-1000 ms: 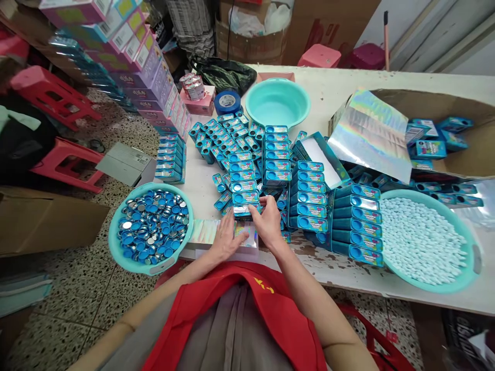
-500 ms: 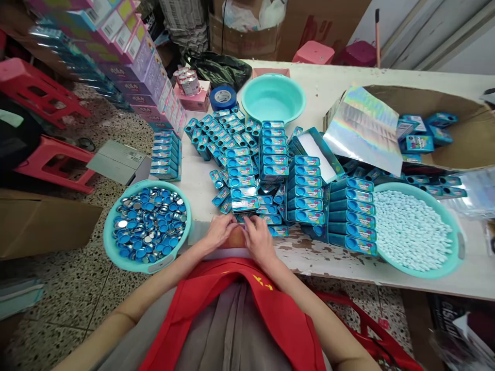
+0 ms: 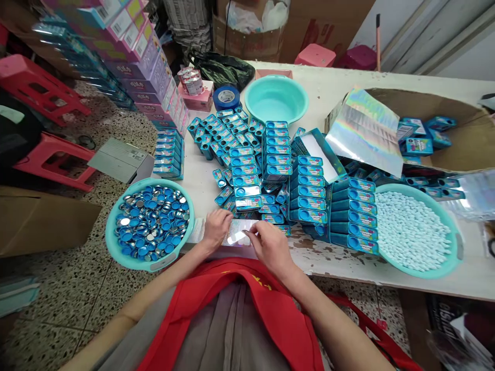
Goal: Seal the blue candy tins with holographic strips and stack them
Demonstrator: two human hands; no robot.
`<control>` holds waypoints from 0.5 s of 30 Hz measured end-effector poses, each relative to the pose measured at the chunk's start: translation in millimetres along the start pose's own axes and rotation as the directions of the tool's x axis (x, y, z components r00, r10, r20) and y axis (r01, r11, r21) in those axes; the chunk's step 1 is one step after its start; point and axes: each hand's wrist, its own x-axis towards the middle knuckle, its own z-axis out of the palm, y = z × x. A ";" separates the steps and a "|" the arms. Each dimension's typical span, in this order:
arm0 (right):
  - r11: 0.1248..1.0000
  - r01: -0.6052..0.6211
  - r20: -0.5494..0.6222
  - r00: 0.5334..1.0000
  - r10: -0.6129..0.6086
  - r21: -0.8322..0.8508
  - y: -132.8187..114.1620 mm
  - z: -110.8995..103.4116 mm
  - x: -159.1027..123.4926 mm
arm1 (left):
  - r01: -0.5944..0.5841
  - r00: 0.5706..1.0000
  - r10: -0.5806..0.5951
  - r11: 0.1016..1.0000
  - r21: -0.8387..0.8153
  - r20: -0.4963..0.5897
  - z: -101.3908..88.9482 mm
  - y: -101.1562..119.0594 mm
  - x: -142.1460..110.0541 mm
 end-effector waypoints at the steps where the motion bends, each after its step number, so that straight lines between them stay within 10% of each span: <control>1: 0.996 -0.046 0.018 0.999 0.045 0.074 -4.2 -8.1 5.5 | -0.038 0.998 0.033 0.992 -0.123 -0.049 -7.1 3.8 -4.7; 4: 0.965 -0.138 0.078 0.989 0.124 0.224 -12.6 -20.4 20.5 | -0.116 0.991 0.132 0.888 -0.445 0.004 -28.1 19.9 -13.1; 9: 0.910 -0.286 0.122 0.958 0.261 0.300 -8.2 -11.6 46.1 | 0.126 0.949 0.044 0.853 -0.506 0.311 -45.3 36.1 7.6; 15: 0.945 -0.295 -0.097 0.946 0.310 0.142 13.9 8.1 88.8 | -0.016 0.977 0.089 0.936 -0.351 0.193 -49.4 30.0 60.3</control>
